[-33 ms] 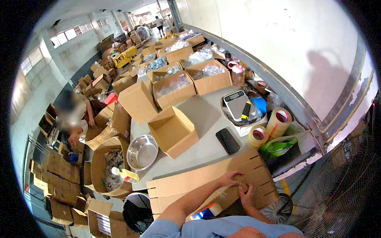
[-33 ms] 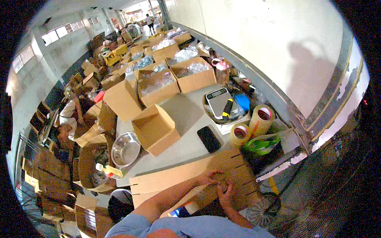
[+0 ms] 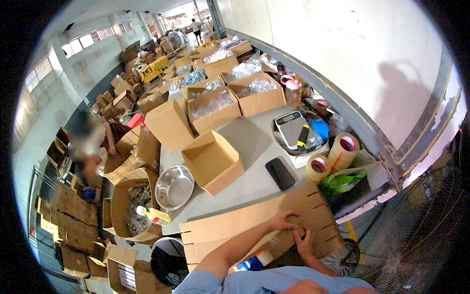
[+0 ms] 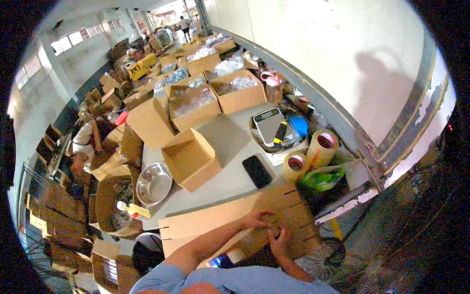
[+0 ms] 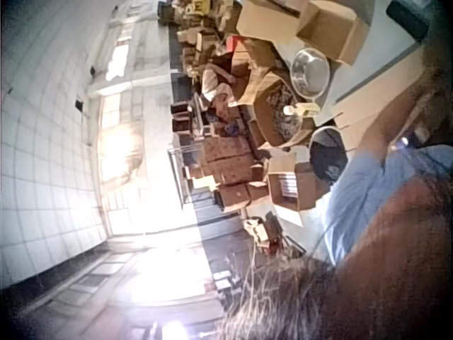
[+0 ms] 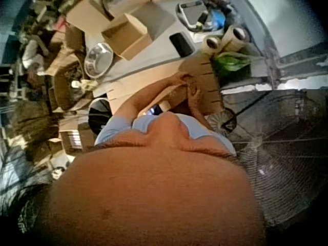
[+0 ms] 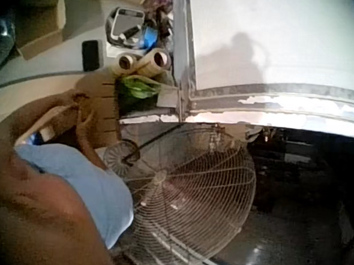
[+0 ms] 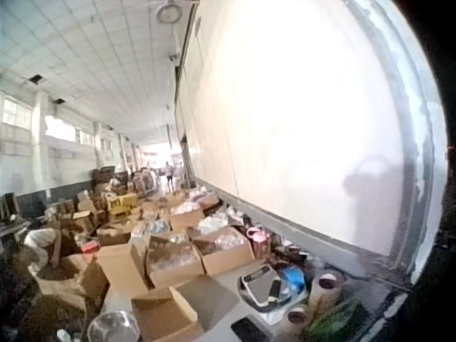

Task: The person places drawer slides and bags of small hardware components into long cardboard boxes and seals them with a tape dispenser.

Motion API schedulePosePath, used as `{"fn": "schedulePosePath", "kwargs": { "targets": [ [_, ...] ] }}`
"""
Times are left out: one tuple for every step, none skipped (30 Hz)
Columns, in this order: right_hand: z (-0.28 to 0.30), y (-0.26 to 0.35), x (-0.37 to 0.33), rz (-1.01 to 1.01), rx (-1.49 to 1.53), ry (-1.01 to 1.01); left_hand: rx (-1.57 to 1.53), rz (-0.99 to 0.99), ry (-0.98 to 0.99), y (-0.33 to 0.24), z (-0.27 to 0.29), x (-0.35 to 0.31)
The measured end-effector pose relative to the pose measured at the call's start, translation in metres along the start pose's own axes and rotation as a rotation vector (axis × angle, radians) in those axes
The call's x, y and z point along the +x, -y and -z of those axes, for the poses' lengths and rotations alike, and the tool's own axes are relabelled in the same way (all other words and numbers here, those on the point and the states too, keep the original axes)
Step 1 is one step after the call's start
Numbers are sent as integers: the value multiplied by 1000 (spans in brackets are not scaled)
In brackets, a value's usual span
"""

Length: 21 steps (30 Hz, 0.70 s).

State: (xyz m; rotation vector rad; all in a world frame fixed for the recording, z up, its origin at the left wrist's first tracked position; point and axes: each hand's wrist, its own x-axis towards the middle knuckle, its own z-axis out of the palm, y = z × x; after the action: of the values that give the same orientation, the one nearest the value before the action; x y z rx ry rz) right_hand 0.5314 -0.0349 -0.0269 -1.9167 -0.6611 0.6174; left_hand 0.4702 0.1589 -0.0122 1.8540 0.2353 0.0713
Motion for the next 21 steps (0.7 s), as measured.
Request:
{"fn": "schedulePosePath", "kwargs": {
  "targets": [
    [1, -12, 2, 56, -77, -32, -11, -1, 6, -10, 1, 1],
    [4, -20, 6, 116, -154, -59, -42, 117, 3, -28, 5, 0],
    [9, -23, 7, 135, -178, -78, -70, 200, -2, -42, 7, -3],
    [8, -18, 9, 61, -81, -18, -77, 200, -7, -38, 9, -4],
    [7, -13, 9, -13, 17, 41, -35, 174, -12, -32, 10, -4],
    [9, -8, 8, -11, 14, 44, 9, 147, -18, -27, 10, -1],
    [15, 22, 4, -41, -9, 36, 7, 150, -24, -23, 10, -2],
    [19, 39, 0, -73, -30, 22, 55, 94, -60, -21, 8, -2],
    [16, 30, 2, -73, -28, 22, 105, 36, -97, -20, 7, -1],
    [11, 16, 3, 4, -106, -45, 105, 36, -98, -10, 4, 1],
    [7, 11, 4, 85, -182, -103, 265, -111, -150, 4, 3, 1],
    [6, 6, 4, 92, -181, -93, 427, -260, -203, 17, 2, -1],
    [9, 3, 6, 98, -200, -101, 420, -265, -202, 13, 2, 3],
    [14, 3, 9, 115, -219, -106, 359, -130, -71, 1, 4, 7],
    [19, 3, 12, 123, -227, -107, 295, 3, 59, -8, 5, 11],
    [23, 11, 14, 89, -189, 21, 294, -2, 42, -7, 5, 11],
    [28, 20, 17, 55, -153, 148, 325, -2, 40, -4, 5, 12],
    [32, 29, 17, 68, -163, 155, 354, -2, 37, -2, 4, 13],
    [34, 51, 11, 3, -201, 203, 353, -7, 28, 5, 3, 16],
    [35, 64, 9, -60, -237, 254, 327, 9, 66, 11, 4, 16],
    [34, 56, 16, -50, -242, 260, 301, 26, 103, 17, 5, 17]
  ]
}}
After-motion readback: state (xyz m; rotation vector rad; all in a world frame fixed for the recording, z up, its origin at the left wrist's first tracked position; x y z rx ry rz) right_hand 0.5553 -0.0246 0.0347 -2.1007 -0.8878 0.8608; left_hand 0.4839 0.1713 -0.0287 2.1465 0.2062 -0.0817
